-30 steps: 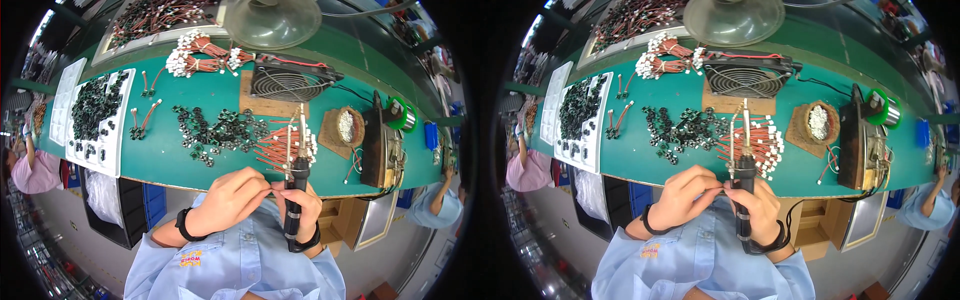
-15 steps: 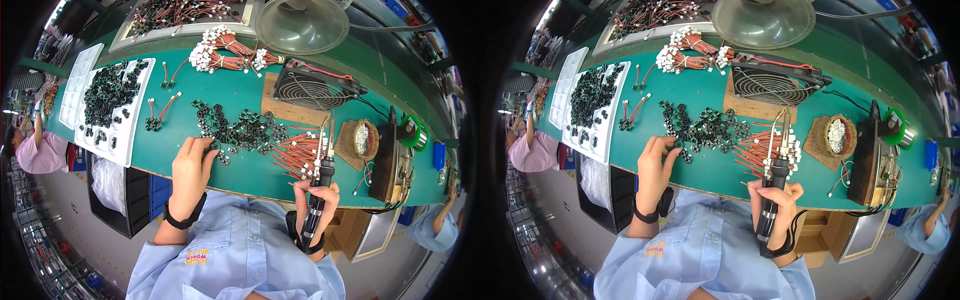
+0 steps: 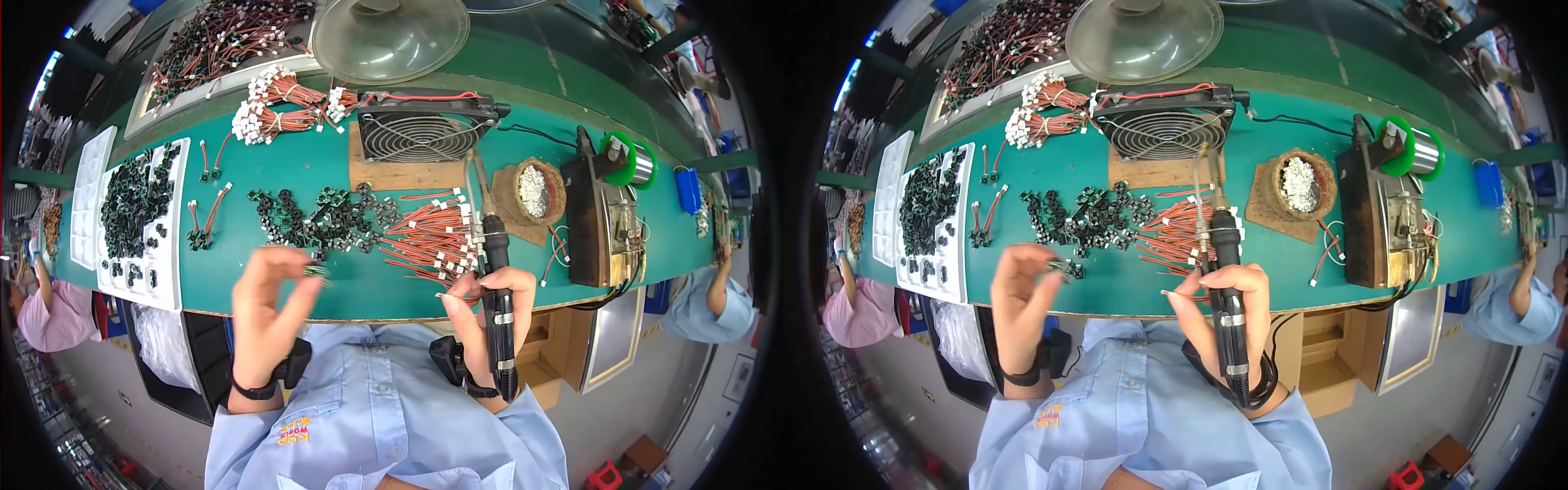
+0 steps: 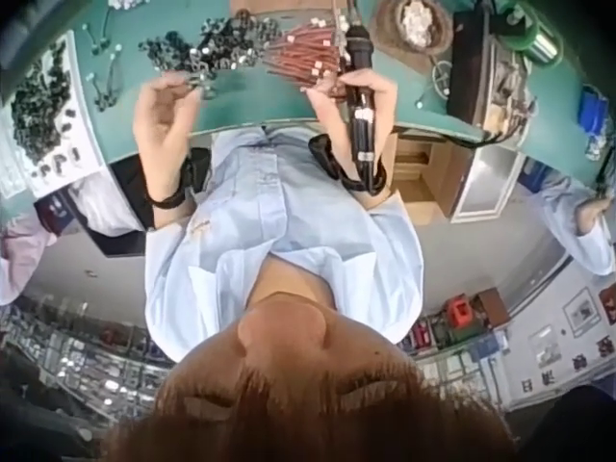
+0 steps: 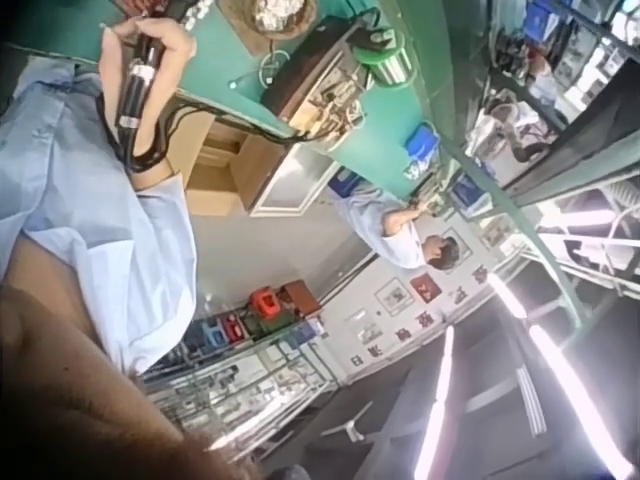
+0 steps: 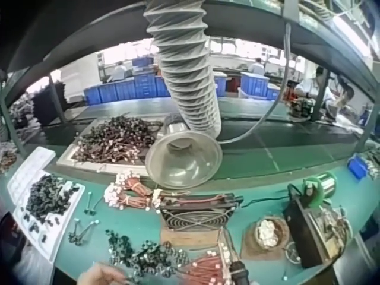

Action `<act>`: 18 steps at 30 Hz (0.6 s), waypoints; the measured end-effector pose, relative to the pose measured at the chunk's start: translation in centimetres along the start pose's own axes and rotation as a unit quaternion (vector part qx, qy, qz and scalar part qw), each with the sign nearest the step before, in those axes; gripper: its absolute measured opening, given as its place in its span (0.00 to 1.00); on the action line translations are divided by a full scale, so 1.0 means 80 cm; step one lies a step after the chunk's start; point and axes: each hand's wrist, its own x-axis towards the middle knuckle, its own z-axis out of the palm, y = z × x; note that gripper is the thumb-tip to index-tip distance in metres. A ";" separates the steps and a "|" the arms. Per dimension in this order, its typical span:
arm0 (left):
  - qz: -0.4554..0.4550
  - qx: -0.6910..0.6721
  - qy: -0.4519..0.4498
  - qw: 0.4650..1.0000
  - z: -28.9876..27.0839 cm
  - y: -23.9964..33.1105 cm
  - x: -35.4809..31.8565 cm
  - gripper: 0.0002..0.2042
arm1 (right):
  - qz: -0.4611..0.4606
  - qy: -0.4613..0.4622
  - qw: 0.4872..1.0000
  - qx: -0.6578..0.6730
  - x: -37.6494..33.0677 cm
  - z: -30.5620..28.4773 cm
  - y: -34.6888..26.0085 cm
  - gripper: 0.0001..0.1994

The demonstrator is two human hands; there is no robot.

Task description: Soldering small electronic components and wires at a factory workbench.

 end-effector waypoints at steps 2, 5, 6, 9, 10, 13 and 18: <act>-0.016 -0.101 -0.067 0.992 0.022 0.012 0.004 0.11 | 0.016 -0.021 0.999 0.039 0.002 0.001 -0.009 0.21; -0.069 -0.250 -0.193 0.946 0.041 0.017 0.007 0.10 | 0.025 -0.017 0.996 0.084 0.004 0.006 -0.023 0.20; -0.087 -0.296 -0.215 0.927 0.044 0.015 0.006 0.10 | 0.031 -0.018 0.994 0.108 0.004 0.007 -0.026 0.20; -0.123 -0.383 -0.257 0.878 0.053 0.010 0.006 0.09 | 0.004 -0.022 0.997 0.068 0.004 0.006 -0.027 0.21; -0.121 -0.412 -0.257 0.866 0.056 0.009 0.006 0.09 | -0.008 -0.027 0.998 0.049 0.005 0.007 -0.027 0.21; -0.115 -0.464 -0.255 0.841 0.057 0.007 0.006 0.09 | -0.070 -0.071 0.995 -0.004 0.014 0.007 -0.030 0.21; -0.156 -0.497 -0.262 0.813 0.053 0.000 0.002 0.10 | -0.118 -0.083 0.989 -0.003 0.014 0.021 -0.027 0.21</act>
